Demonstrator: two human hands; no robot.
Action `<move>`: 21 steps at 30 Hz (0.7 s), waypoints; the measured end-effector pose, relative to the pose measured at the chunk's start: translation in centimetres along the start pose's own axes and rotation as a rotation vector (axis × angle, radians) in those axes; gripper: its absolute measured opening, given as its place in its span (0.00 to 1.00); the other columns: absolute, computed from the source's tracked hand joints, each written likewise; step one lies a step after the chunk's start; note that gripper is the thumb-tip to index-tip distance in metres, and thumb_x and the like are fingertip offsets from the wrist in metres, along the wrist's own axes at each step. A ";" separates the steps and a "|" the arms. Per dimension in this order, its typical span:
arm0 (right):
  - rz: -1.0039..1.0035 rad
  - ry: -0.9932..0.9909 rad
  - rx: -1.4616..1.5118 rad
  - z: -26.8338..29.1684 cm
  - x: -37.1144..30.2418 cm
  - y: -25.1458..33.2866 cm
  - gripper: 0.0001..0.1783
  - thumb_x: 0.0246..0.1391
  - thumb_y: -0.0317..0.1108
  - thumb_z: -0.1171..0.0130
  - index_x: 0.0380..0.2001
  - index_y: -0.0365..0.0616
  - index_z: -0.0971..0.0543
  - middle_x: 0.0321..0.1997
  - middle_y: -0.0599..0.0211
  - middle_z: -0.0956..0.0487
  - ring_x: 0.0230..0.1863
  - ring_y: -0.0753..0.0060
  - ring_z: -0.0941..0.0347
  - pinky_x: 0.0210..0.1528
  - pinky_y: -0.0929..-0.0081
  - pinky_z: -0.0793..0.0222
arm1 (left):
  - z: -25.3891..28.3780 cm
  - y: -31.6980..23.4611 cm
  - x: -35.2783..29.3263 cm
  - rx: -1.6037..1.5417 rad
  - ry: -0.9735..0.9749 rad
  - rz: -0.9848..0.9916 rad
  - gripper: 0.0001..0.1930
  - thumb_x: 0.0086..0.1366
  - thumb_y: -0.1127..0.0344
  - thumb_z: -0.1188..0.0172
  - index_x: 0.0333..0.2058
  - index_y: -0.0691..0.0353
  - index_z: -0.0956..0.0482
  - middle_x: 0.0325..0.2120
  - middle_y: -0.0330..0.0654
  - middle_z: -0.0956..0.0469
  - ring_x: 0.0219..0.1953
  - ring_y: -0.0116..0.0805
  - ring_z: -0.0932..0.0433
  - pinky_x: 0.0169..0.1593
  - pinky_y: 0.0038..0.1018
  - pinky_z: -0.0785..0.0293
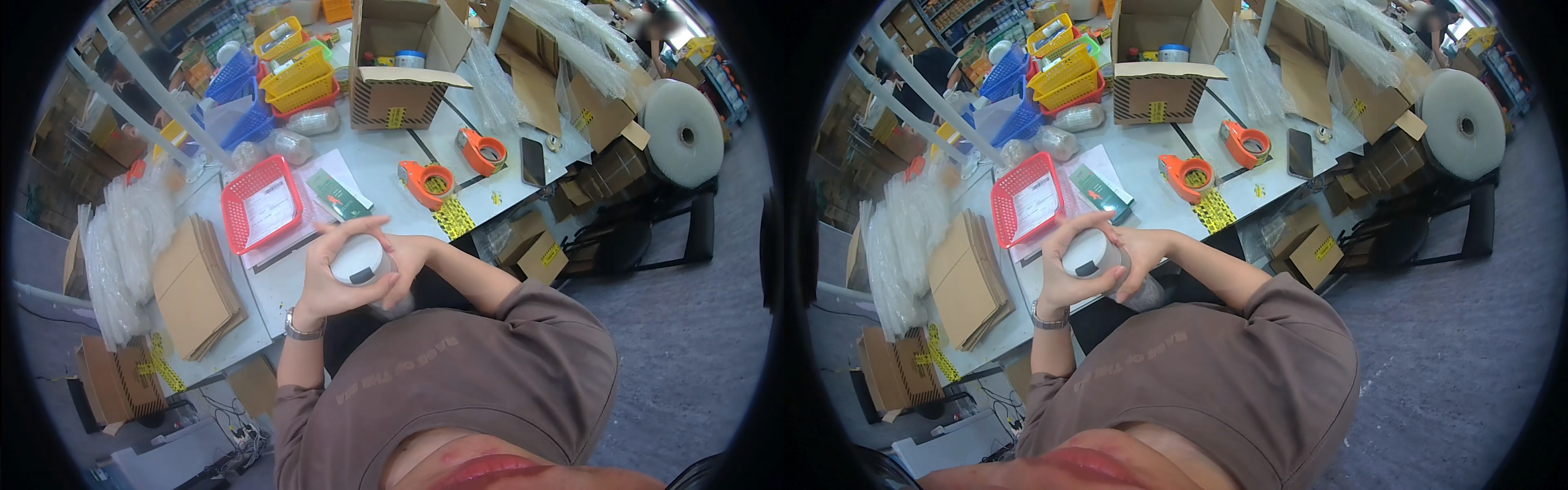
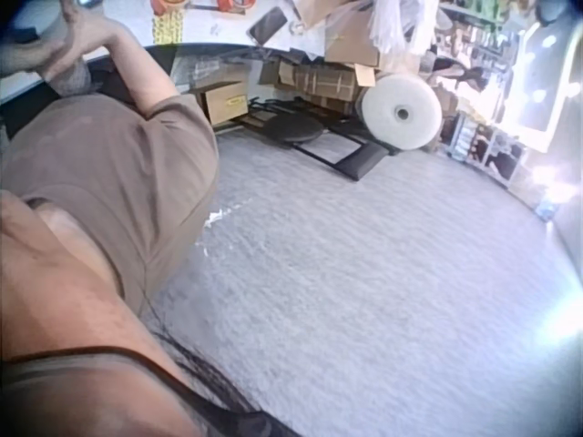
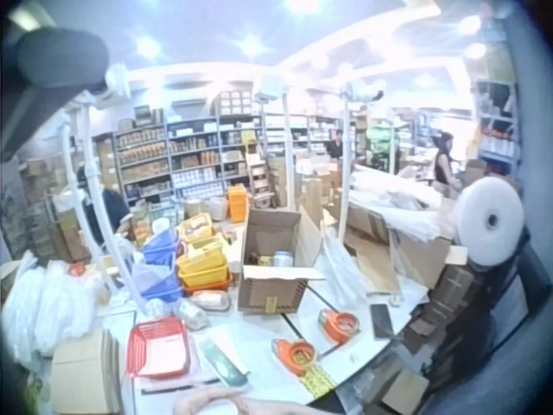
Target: The person wraps multiple small items in bubble wrap and secures them with tape. They handle a white bottle, a green box, a yellow box, and a blue-lidded jar, wrapping each individually and placing them aside.
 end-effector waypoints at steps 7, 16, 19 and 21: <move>-0.202 -0.110 0.062 2.3 -0.4 -0.3 0.46 0.32 0.34 0.22 0.58 0.37 0.32 0.47 0.60 0.22 0.53 0.66 0.27 0.57 0.69 0.33 | 1.1 -0.6 0.1 0.185 -0.303 -0.013 0.21 0.47 0.72 0.31 0.43 0.64 0.19 0.34 0.41 0.19 0.37 0.29 0.20 0.41 0.24 0.26; -0.110 -0.316 -0.150 1.8 -0.8 0.5 0.30 0.31 0.33 0.24 0.41 0.36 0.25 0.40 0.61 0.20 0.43 0.76 0.24 0.47 0.72 0.27 | 0.5 -1.9 2.1 0.400 -0.287 -0.165 0.13 0.45 0.73 0.34 0.33 0.67 0.21 0.31 0.43 0.21 0.34 0.33 0.22 0.41 0.26 0.26; -0.104 -0.236 -0.005 1.9 -1.6 0.3 0.30 0.29 0.34 0.22 0.40 0.39 0.24 0.39 0.66 0.20 0.42 0.76 0.24 0.47 0.73 0.27 | -0.4 -1.1 2.8 0.310 -0.148 -0.176 0.18 0.45 0.68 0.31 0.37 0.66 0.21 0.33 0.44 0.21 0.35 0.35 0.21 0.42 0.27 0.26; -0.157 -0.179 -0.094 3.1 -3.0 -0.5 0.31 0.29 0.35 0.21 0.41 0.39 0.23 0.40 0.65 0.20 0.43 0.75 0.24 0.48 0.72 0.27 | -0.8 0.8 3.0 0.156 -0.016 -0.096 0.24 0.45 0.66 0.29 0.43 0.65 0.23 0.38 0.45 0.22 0.41 0.36 0.22 0.48 0.29 0.28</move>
Point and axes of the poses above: each hand's wrist, its own x-axis towards the middle knuckle, its own z-axis out of the back of the hand, y = z × x, the point moved 7 cm from there along x, towards the middle knuckle
